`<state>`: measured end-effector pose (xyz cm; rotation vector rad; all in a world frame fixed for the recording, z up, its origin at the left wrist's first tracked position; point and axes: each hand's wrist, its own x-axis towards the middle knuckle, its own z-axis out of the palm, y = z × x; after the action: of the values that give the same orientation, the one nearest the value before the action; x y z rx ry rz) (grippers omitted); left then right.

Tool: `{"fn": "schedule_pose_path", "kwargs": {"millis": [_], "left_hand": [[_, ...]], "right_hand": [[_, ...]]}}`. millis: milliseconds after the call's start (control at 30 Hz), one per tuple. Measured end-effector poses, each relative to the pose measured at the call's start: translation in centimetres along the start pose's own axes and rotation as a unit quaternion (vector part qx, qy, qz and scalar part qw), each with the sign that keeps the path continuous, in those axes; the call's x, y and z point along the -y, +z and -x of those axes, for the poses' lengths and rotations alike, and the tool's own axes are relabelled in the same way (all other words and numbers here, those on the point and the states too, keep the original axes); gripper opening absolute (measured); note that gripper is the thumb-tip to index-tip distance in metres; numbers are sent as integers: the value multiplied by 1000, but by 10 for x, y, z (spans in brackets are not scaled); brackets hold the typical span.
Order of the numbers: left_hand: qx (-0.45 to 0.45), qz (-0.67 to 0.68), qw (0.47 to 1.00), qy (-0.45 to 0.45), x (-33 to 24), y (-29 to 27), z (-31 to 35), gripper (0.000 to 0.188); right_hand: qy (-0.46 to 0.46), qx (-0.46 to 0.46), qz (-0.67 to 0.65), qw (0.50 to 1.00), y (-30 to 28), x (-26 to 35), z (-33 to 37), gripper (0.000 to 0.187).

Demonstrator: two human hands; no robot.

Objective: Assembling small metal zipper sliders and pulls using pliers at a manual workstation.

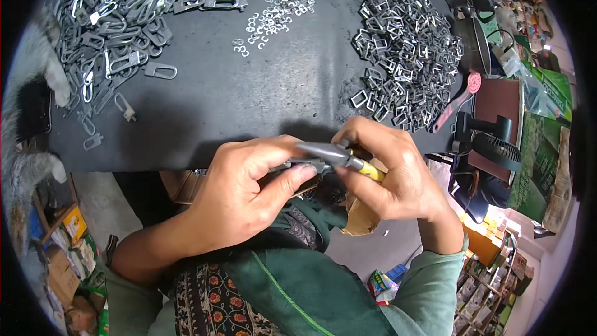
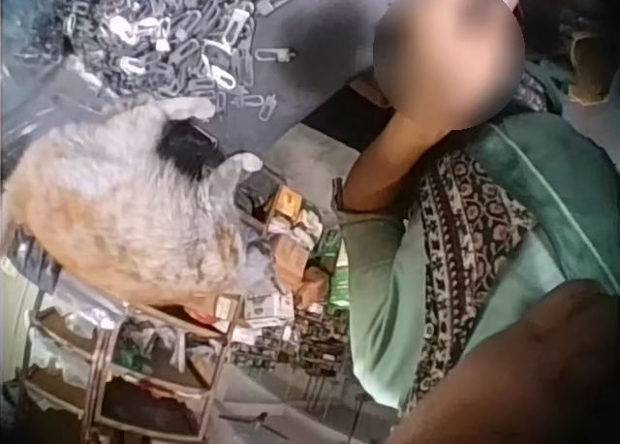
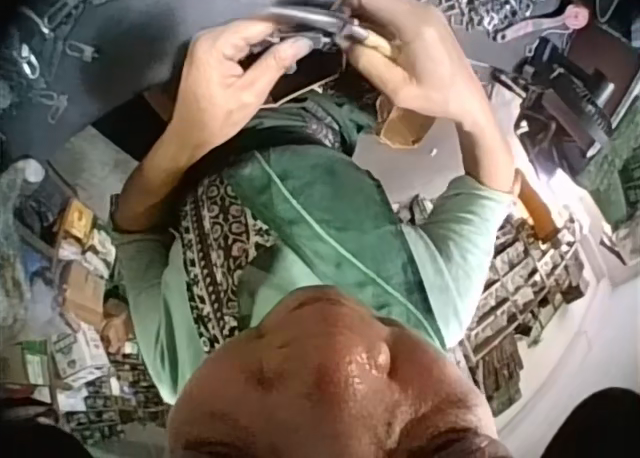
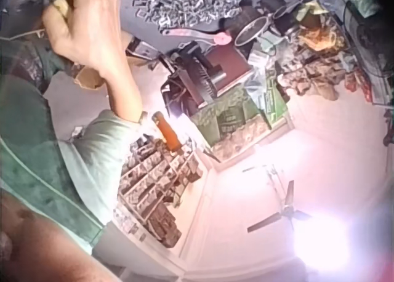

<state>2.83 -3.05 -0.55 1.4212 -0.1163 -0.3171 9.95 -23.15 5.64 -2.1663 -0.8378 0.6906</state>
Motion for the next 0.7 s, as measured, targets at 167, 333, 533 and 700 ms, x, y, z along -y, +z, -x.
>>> {"fn": "schedule_pose_path", "kwargs": {"millis": [167,333,533,700], "left_hand": [[29,49,997,-59,-5,-10,5,12],[13,-57,997,47,2,-3,13,11],[-85,-275,938,191,4,2,27,20],[81,154,973,-153,8,-31,33,20]], "right_hand": [[96,-18,-146,984,13,2,6,15],[-3,-37,-7,999,17,10,11,19],[112,25,-145,983,22,10,-3,17],[80,79,-126,986,30,12,-23,21]]}}
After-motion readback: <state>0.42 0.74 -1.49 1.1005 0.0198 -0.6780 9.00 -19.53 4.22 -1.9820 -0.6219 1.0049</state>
